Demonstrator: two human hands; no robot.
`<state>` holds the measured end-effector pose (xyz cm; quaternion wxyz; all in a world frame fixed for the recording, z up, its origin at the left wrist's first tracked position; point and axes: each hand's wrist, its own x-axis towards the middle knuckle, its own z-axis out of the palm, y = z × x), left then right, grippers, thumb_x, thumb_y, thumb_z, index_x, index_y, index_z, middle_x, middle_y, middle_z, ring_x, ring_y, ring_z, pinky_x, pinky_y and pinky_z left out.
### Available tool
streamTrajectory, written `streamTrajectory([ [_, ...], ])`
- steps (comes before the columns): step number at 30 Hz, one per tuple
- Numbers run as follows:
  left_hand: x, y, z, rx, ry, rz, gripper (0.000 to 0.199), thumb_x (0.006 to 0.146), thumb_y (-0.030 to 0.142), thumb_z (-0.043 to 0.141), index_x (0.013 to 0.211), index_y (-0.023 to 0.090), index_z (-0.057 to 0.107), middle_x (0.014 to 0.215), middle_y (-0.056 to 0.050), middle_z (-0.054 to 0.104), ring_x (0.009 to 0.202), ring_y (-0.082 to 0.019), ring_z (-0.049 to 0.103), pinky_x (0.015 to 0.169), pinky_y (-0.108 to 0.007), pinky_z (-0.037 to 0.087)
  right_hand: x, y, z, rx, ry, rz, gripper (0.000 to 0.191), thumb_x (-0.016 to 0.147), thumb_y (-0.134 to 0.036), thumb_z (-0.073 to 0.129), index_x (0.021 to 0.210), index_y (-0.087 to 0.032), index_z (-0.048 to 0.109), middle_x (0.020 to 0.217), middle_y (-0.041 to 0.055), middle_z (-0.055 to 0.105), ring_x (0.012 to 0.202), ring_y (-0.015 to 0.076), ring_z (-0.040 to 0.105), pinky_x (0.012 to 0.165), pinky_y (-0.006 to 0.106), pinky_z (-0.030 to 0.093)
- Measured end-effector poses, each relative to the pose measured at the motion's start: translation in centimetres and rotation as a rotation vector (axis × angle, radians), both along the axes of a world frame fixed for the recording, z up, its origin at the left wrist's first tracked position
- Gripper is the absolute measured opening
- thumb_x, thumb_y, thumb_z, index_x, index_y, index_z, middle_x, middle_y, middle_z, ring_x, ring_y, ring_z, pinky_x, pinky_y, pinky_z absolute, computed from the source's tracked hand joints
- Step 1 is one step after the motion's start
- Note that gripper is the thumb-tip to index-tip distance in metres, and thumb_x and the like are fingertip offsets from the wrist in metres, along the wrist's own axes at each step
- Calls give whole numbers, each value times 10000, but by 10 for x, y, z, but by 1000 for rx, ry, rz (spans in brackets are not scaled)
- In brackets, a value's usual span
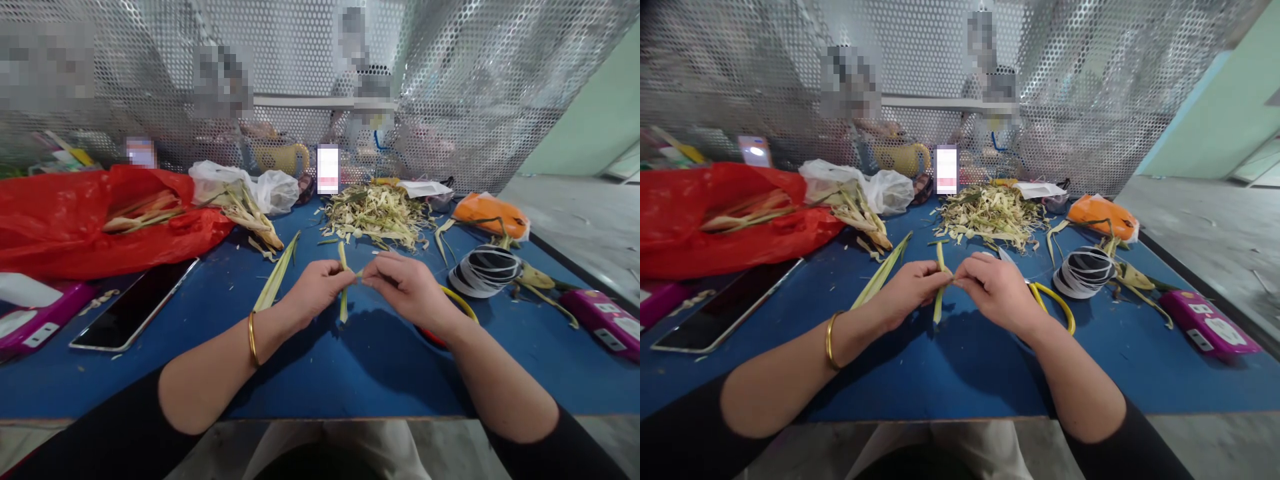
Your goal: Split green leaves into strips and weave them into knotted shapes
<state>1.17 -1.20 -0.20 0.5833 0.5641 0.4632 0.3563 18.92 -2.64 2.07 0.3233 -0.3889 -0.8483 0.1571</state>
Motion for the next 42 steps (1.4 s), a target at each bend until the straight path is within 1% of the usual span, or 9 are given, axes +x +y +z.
streamTrajectory([
  [6,-4,-6,8,47,112,-373,193,773,320,575,669,156,572,555,59,361,500,-71,294,471,-224,204,4,4,1,-101,49,-57,149,841,-178,551,699,-180,599,683,-3,558,653,125,502,604,237,362],
  [10,-7,-6,12,-8,-26,-455,216,810,348,556,784,145,625,619,36,434,529,-73,341,500,-216,261,8,13,-5,-340,173,-170,194,787,-323,602,660,-176,585,586,-28,506,564,115,418,548,247,327],
  [13,-6,-5,10,-10,-126,-373,234,799,371,588,825,141,623,675,23,471,540,-67,343,503,-209,268,8,17,-13,-467,257,-190,209,760,-364,600,677,-172,598,585,-27,518,564,116,418,550,250,327],
  [18,-2,-1,4,130,-110,-102,240,798,395,565,836,161,604,620,50,435,522,-75,324,497,-208,281,-2,12,-17,-436,218,-200,250,787,-370,580,630,-182,527,558,-46,455,539,103,377,517,233,292],
  [22,-3,4,3,303,120,139,233,792,375,535,768,157,613,645,31,509,582,-104,403,549,-223,339,-12,2,-14,-221,131,-105,190,864,-257,515,687,-189,516,634,-22,498,614,121,454,584,234,346],
  [25,-4,6,0,332,202,187,247,794,368,510,726,151,605,677,14,548,634,-122,449,582,-231,362,-16,-6,-14,-10,-6,-12,161,896,-180,459,758,-193,543,740,13,529,687,139,494,638,245,364],
  [29,-2,4,-4,324,222,47,213,785,336,516,688,155,570,632,32,490,603,-109,408,548,-221,318,-15,-11,-9,76,-95,66,180,907,-156,416,819,-188,569,766,31,518,669,147,482,612,255,364],
  [34,-2,-1,-1,268,217,-205,218,800,339,521,680,161,549,581,59,354,545,-88,300,495,-218,228,-1,-2,0,56,130,-25,180,897,-181,470,744,-193,563,721,22,550,684,144,507,641,256,389],
  [42,-5,-8,16,95,-53,-377,259,859,402,523,907,155,585,699,30,449,580,-84,363,536,-218,298,6,16,-13,-306,307,-226,156,794,-285,573,684,-174,575,622,-12,541,601,130,459,585,260,353],
])
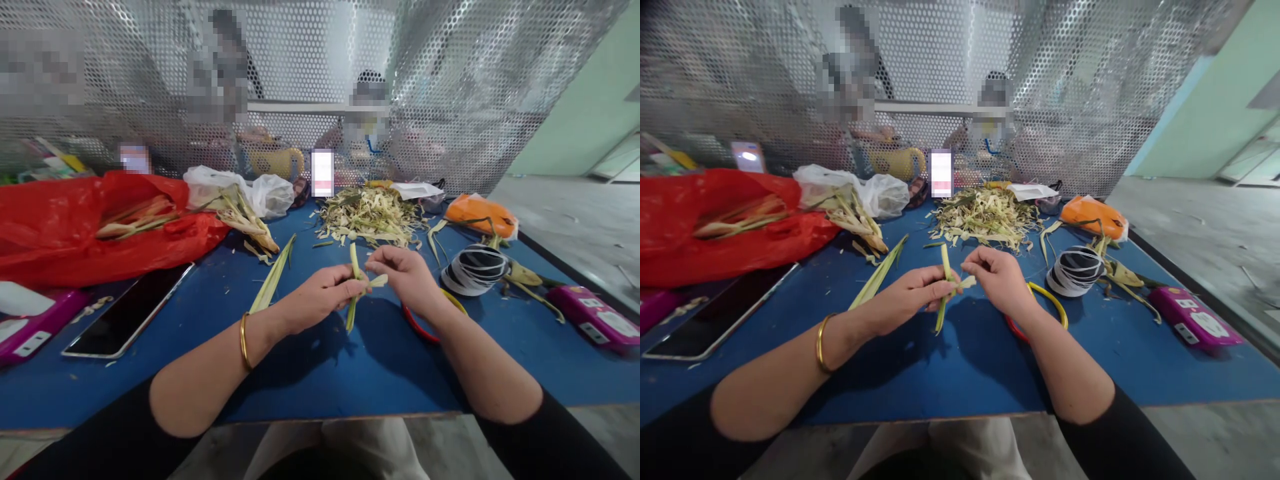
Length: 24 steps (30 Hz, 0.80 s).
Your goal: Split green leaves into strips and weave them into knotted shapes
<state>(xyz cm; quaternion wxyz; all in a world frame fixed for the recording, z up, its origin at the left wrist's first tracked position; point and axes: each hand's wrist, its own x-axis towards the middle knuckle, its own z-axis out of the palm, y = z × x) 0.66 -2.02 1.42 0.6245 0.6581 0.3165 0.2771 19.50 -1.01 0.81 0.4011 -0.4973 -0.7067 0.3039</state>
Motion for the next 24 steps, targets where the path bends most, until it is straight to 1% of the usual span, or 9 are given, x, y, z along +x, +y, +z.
streamTrajectory([
  [2,0,2,0,-5,-62,39,255,858,394,531,913,153,593,701,24,464,591,-86,388,549,-217,318,-2,0,-4,-27,4,12,157,786,-291,572,683,-172,582,623,-16,542,607,128,461,591,258,350],
  [7,-2,10,-2,32,-123,135,239,855,360,544,963,152,593,688,25,494,611,-94,440,574,-217,358,-6,-3,-5,8,-51,-12,216,811,-347,570,676,-179,560,599,-33,498,577,115,414,555,244,318],
  [9,-2,11,-3,64,-105,189,224,859,337,537,970,148,583,690,26,500,615,-96,448,594,-222,376,-8,-5,-3,44,-98,-23,235,824,-326,562,640,-187,519,584,-36,483,563,111,402,547,242,310],
  [12,-3,12,-5,139,-47,316,206,853,314,538,972,149,568,678,34,505,600,-99,456,598,-228,385,-11,-9,1,149,-199,-19,221,835,-247,551,629,-192,492,592,-27,495,576,117,427,561,243,321],
  [15,-3,13,-7,228,18,411,195,836,313,551,960,162,552,716,30,536,595,-105,475,596,-237,392,-13,-15,4,261,-261,76,187,865,-184,515,678,-191,520,660,-3,530,642,131,483,614,245,354],
  [18,-2,12,-9,370,153,466,132,815,294,563,874,177,540,762,15,563,657,-123,497,627,-246,388,-14,-20,7,332,-294,171,190,898,-165,473,726,-192,549,699,8,521,667,133,495,631,244,365],
  [20,-1,11,-9,471,252,466,104,800,280,567,824,186,532,759,17,560,683,-130,492,638,-250,372,-14,-21,8,350,-304,179,188,908,-170,467,750,-191,567,712,12,522,674,134,498,631,244,367],
  [21,-1,10,-9,497,284,440,94,796,274,564,806,188,528,743,23,551,672,-127,480,629,-249,361,-13,-21,8,354,-298,170,187,908,-170,469,752,-191,571,715,14,526,681,136,502,632,244,368],
  [24,-1,8,-7,451,279,273,83,793,263,552,783,184,526,689,43,509,622,-110,438,592,-241,335,-9,-17,8,339,-230,141,178,888,-167,499,725,-186,570,714,14,543,687,135,509,635,245,373],
])
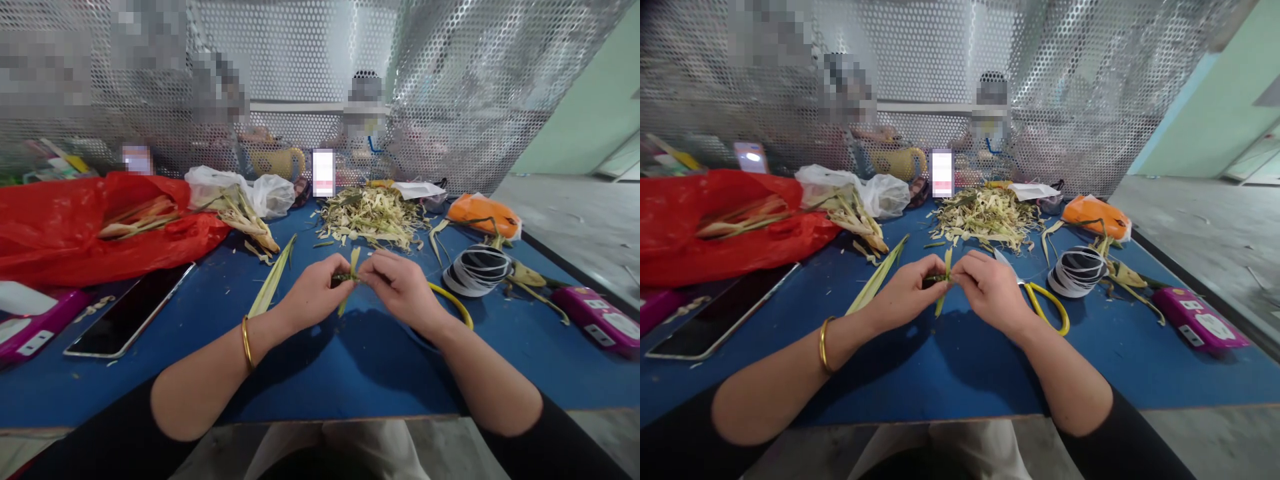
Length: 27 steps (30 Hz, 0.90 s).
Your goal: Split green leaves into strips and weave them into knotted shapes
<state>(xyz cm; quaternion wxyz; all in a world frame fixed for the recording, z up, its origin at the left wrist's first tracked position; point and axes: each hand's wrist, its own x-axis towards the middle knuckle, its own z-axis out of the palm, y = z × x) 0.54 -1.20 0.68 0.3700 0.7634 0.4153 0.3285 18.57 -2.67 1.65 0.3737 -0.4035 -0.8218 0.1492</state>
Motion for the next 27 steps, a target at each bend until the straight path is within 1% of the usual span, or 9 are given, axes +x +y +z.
streamTrajectory([
  [4,-2,-2,5,-208,-149,-238,142,803,308,572,798,178,516,662,51,472,582,-89,414,563,-226,341,6,8,1,-158,128,-32,168,840,-232,556,683,-176,571,664,0,559,640,128,490,606,249,368],
  [7,-1,-4,7,-308,-311,-271,184,814,341,581,856,173,516,692,43,500,536,-70,412,524,-216,342,5,10,-1,-388,250,-22,185,786,-315,595,678,-166,587,604,-20,530,573,109,434,540,237,327],
  [10,1,-4,6,-283,-423,-160,191,818,340,584,878,172,517,679,47,498,529,-69,423,519,-210,354,1,10,-5,-548,333,-41,234,752,-381,612,667,-166,571,523,-61,412,492,81,316,470,225,237],
  [13,2,-1,1,-187,-390,26,180,822,336,579,875,178,514,653,54,490,549,-82,442,538,-215,367,-4,7,-8,-575,331,-70,268,759,-408,610,645,-173,546,507,-72,366,472,76,283,454,229,219],
  [15,1,3,-2,-104,-307,160,169,816,327,578,865,177,518,692,38,523,601,-98,477,572,-225,380,-7,5,-8,-517,279,-73,250,781,-382,600,653,-171,563,532,-53,429,487,86,336,469,233,264],
  [18,0,6,-6,-1,-149,255,126,794,289,578,817,176,527,743,20,556,682,-121,507,629,-243,384,-9,1,-6,-278,165,-54,189,826,-290,578,679,-172,590,617,-10,538,578,117,457,553,246,353],
  [22,2,1,-5,-40,-29,95,98,766,240,582,736,181,511,660,51,492,607,-100,429,581,-236,331,-5,1,-2,-37,107,-18,181,858,-196,543,681,-180,581,686,15,581,664,135,514,639,259,390],
  [25,2,-3,1,-210,-138,-158,118,781,259,590,749,180,508,636,62,463,566,-79,406,553,-217,329,2,6,-1,-67,143,-69,157,832,-199,567,677,-177,580,669,7,576,651,135,508,627,260,383],
  [27,2,-5,4,-317,-272,-241,138,796,293,594,802,178,519,661,58,491,531,-64,400,526,-207,334,5,9,-3,-180,208,-85,143,809,-239,590,682,-174,586,648,-2,564,628,133,490,601,259,371],
])
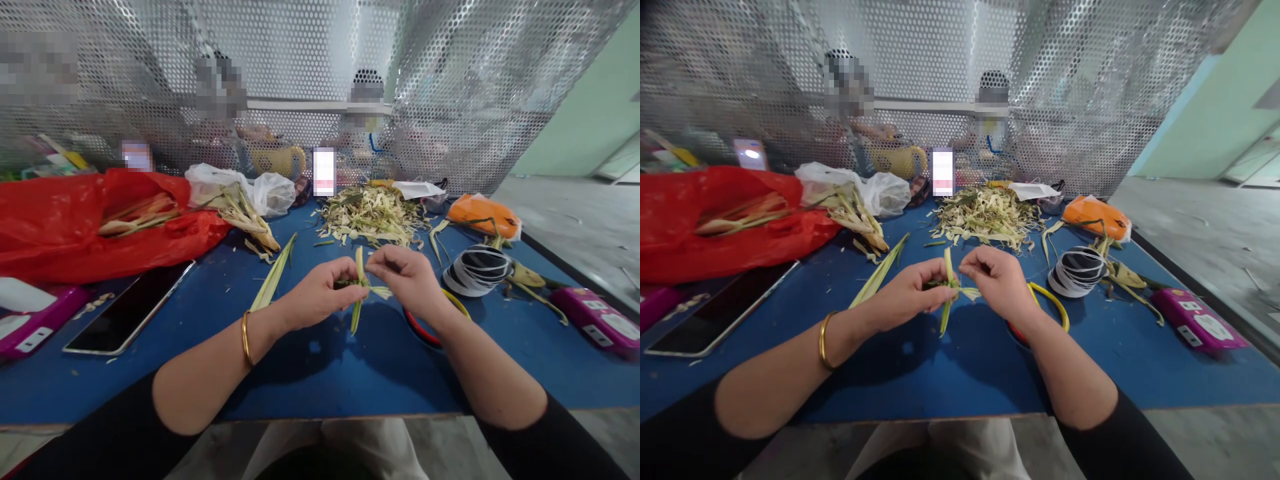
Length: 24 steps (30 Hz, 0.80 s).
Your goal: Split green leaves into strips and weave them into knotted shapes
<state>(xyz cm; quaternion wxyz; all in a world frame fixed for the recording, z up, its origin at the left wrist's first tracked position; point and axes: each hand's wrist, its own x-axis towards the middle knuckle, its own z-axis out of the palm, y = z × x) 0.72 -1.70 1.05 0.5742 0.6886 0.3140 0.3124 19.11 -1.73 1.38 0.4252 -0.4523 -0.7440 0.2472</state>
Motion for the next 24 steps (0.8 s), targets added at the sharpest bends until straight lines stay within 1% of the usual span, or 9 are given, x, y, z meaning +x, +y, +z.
streamTrajectory([
  [3,0,0,1,-70,-167,81,176,797,315,611,849,173,520,673,51,516,501,-54,401,488,-197,325,1,3,-4,-183,119,16,163,786,-296,602,683,-170,588,614,-20,531,581,117,441,555,249,341],
  [6,2,3,-3,-37,-214,230,176,799,308,615,855,174,515,593,69,473,494,-62,409,480,-193,321,-4,2,-8,-226,125,3,188,776,-318,610,666,-169,581,598,-29,516,566,109,425,545,244,331],
  [8,2,4,-6,20,-172,348,168,807,307,604,853,176,509,569,74,459,498,-71,416,492,-199,333,-9,-1,-8,-180,74,-3,188,785,-300,607,652,-171,579,596,-26,527,573,112,444,554,244,343],
  [10,2,6,-10,104,-76,455,158,808,304,596,848,175,512,595,65,481,525,-80,438,523,-212,356,-13,-4,-8,-81,8,12,176,805,-256,595,650,-174,580,606,-18,544,589,118,471,570,244,358],
  [12,2,7,-12,202,41,504,140,797,287,596,836,173,524,662,46,522,590,-93,476,577,-227,379,-15,-8,-6,44,-62,49,172,831,-210,573,663,-179,584,632,-8,556,612,123,492,593,244,371],
  [15,1,7,-13,276,183,443,88,768,235,592,774,173,529,710,36,534,645,-102,478,615,-236,373,-14,-10,-3,173,-143,79,173,857,-163,540,693,-183,593,673,4,557,645,127,508,612,242,375],
  [18,1,5,-10,168,177,260,97,764,231,588,737,175,513,647,55,496,579,-87,436,560,-224,343,-8,-7,-2,182,-145,36,170,848,-153,545,686,-179,587,683,7,563,653,127,512,612,238,374],
  [21,0,3,-5,20,64,89,127,781,268,598,767,174,515,600,69,470,523,-71,410,512,-208,322,-2,-1,-3,69,-78,1,156,822,-208,578,670,-173,587,646,-4,555,614,122,483,582,240,360],
  [24,0,2,-2,-92,-86,42,165,780,297,625,806,167,526,641,56,507,499,-54,402,484,-198,316,0,2,-4,-156,47,33,171,793,-292,596,678,-166,598,605,-21,524,563,107,423,535,238,323],
])
